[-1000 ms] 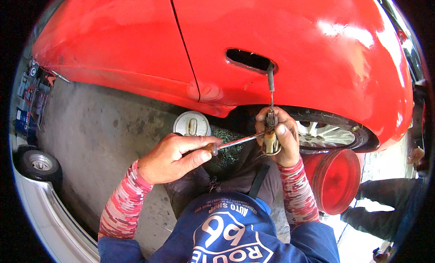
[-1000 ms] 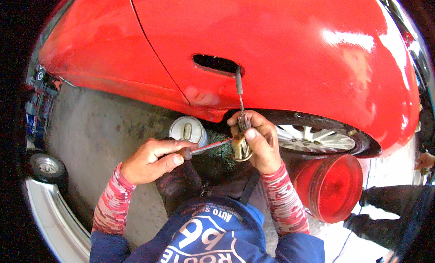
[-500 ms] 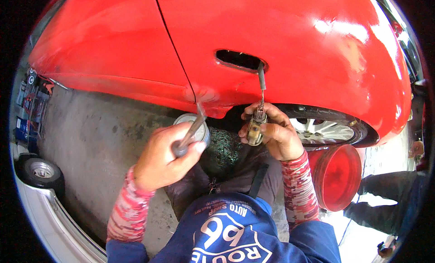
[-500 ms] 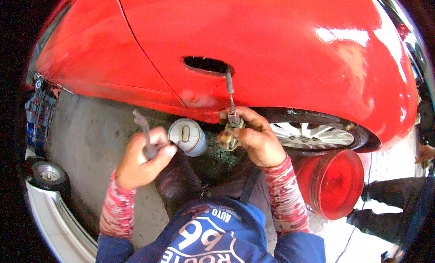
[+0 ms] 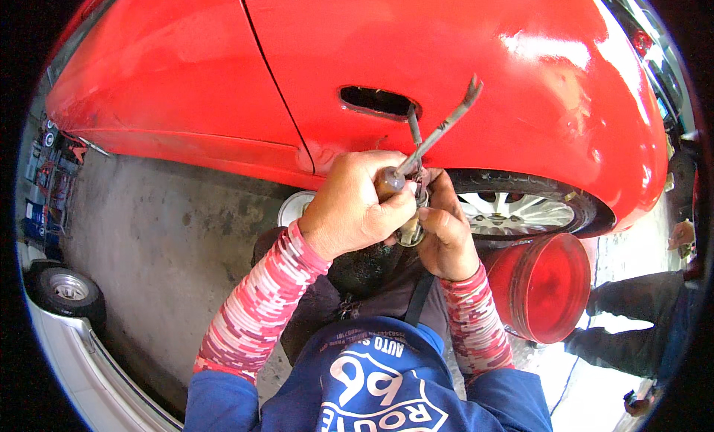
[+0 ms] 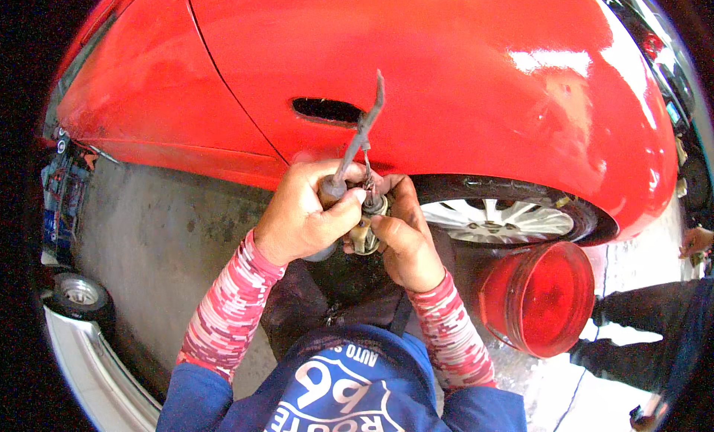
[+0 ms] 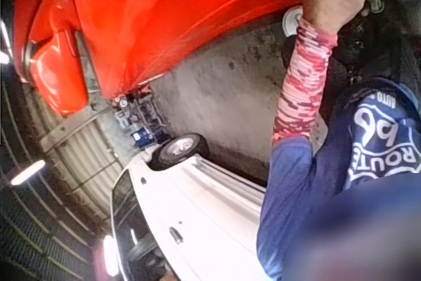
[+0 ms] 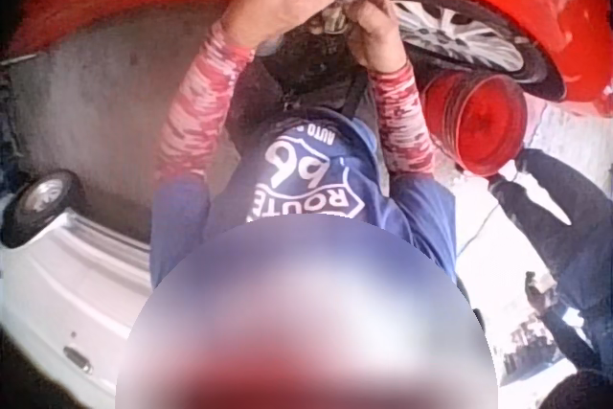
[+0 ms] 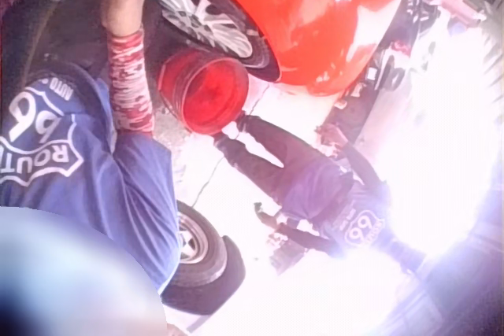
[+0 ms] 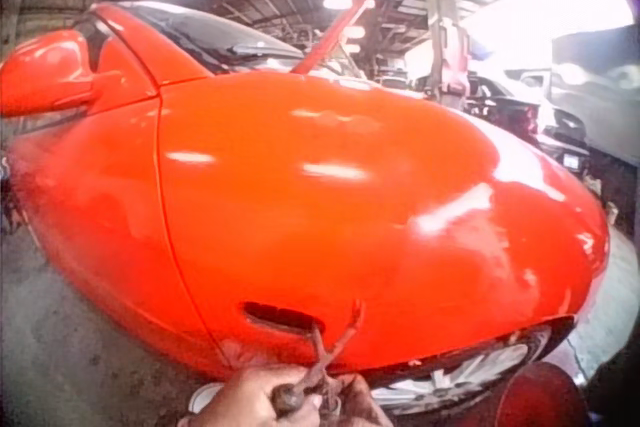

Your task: The person removes a red car door handle using a screwdriver, then repeatedly manipulates the internal lock mechanism with the tool. The person places the removed handle on the car roof.

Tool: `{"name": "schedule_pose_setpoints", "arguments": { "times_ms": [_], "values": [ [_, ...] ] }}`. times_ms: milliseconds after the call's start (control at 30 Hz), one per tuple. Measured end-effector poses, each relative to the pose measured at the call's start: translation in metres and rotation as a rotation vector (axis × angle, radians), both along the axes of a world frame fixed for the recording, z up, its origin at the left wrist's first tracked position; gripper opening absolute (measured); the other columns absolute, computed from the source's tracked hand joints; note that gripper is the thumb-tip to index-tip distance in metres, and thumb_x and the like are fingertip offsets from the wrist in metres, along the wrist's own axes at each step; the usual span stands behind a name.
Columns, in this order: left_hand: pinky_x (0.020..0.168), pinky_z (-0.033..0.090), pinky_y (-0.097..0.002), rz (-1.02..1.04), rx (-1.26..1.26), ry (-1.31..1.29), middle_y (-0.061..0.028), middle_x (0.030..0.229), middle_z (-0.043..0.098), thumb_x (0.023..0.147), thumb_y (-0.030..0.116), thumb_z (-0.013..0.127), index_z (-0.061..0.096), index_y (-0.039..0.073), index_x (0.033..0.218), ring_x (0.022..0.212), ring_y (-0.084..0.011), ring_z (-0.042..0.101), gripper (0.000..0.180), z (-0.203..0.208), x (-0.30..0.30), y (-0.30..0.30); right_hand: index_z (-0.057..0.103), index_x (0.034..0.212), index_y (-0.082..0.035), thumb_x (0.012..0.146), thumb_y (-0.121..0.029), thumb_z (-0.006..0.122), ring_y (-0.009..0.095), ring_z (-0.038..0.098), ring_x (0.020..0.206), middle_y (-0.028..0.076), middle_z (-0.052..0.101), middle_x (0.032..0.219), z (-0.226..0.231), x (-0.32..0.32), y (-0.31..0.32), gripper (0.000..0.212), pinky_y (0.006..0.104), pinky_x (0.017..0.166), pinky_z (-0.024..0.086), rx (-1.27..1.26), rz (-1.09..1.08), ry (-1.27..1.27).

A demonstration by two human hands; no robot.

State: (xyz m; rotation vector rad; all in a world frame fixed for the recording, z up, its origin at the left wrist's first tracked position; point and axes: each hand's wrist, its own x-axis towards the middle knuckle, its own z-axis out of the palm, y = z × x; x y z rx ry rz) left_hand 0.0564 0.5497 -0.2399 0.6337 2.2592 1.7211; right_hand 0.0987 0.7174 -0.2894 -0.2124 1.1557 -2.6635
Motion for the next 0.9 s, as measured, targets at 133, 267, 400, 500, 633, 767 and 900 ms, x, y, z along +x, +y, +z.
{"name": "schedule_pose_setpoints", "arguments": {
  "times_ms": [133, 267, 400, 500, 633, 767, 900],
  "values": [
    [0.063, 0.051, -0.0255, -0.042, -0.054, 0.027, -0.0024, 0.085, 0.07, 0.095, 0.004, 0.056, 0.07, -0.003, 0.105, 0.07, -0.0052, 0.062, 0.019, 0.002, -0.006, -0.001, 0.039, 0.123, -0.005, 0.089, -0.006, 0.062, 0.024, 0.067, 0.097, 0.012, 0.059, 0.117, -0.002, 0.003, -0.005, 0.041, 0.0413, 0.077, 0.06, -0.065, -0.135, 0.048],
    [0.072, 0.053, -0.0274, -0.065, -0.016, 0.068, -0.0031, 0.088, 0.072, 0.094, 0.007, 0.058, 0.072, -0.003, 0.105, 0.079, -0.0074, 0.064, 0.02, 0.004, -0.008, 0.001, 0.041, 0.122, -0.004, 0.088, 0.001, 0.064, 0.02, 0.064, 0.103, 0.011, 0.058, 0.118, -0.006, 0.007, -0.007, 0.041, 0.037, 0.086, 0.058, -0.025, -0.247, 0.081],
    [0.081, 0.053, -0.0287, -0.075, -0.024, 0.035, -0.0059, 0.092, 0.073, 0.094, 0.009, 0.06, 0.072, -0.003, 0.108, 0.087, -0.0095, 0.065, 0.022, 0.006, -0.01, -0.002, 0.044, 0.127, -0.002, 0.088, 0.001, 0.07, 0.017, 0.063, 0.104, 0.009, 0.058, 0.118, -0.007, 0.008, -0.01, 0.047, 0.0303, 0.093, 0.054, 0.138, -0.341, 0.128],
    [0.081, 0.053, -0.0298, -0.049, -0.003, -0.056, -0.0073, 0.095, 0.071, 0.094, 0.01, 0.061, 0.07, -0.003, 0.11, 0.089, -0.0111, 0.064, 0.023, 0.01, -0.007, -0.01, 0.049, 0.13, 0.0, 0.088, 0.0, 0.075, 0.016, 0.064, 0.103, 0.009, 0.062, 0.116, -0.002, 0.009, -0.005, 0.049, 0.029, 0.092, 0.054, 0.187, -0.281, 0.103],
    [0.065, 0.051, -0.0392, 0.151, -0.266, 0.321, -0.0136, 0.081, 0.063, 0.09, 0.009, 0.065, 0.055, -0.001, 0.114, 0.072, -0.0267, 0.066, 0.028, 0.02, 0.015, -0.031, 0.055, 0.127, 0.002, 0.087, -0.001, 0.078, 0.016, 0.069, 0.098, 0.009, 0.07, 0.108, 0.006, 0.003, 0.01, 0.046, 0.0305, 0.089, 0.057, 0.271, -0.069, -0.016],
    [0.071, 0.052, -0.0446, 0.103, -0.369, 0.344, -0.0173, 0.087, 0.065, 0.092, 0.008, 0.06, 0.045, 0.002, 0.122, 0.077, -0.0395, 0.067, 0.034, 0.034, 0.051, -0.059, 0.057, 0.128, 0.004, 0.083, 0.003, 0.079, 0.025, 0.07, 0.11, 0.014, 0.068, 0.123, 0.004, -0.005, 0.008, 0.05, 0.0372, 0.096, 0.056, 0.294, -0.028, -0.006],
    [0.074, 0.052, -0.0382, -0.061, -0.348, 0.134, -0.0159, 0.09, 0.065, 0.096, 0.009, 0.059, 0.049, 0.001, 0.125, 0.079, -0.0292, 0.067, 0.032, 0.045, 0.069, -0.076, 0.056, 0.12, -0.001, 0.084, 0.006, 0.076, 0.033, 0.068, 0.117, 0.02, 0.066, 0.129, -0.006, -0.005, -0.005, 0.042, 0.0432, 0.099, 0.057, 0.28, -0.161, 0.15]
  ]
}}
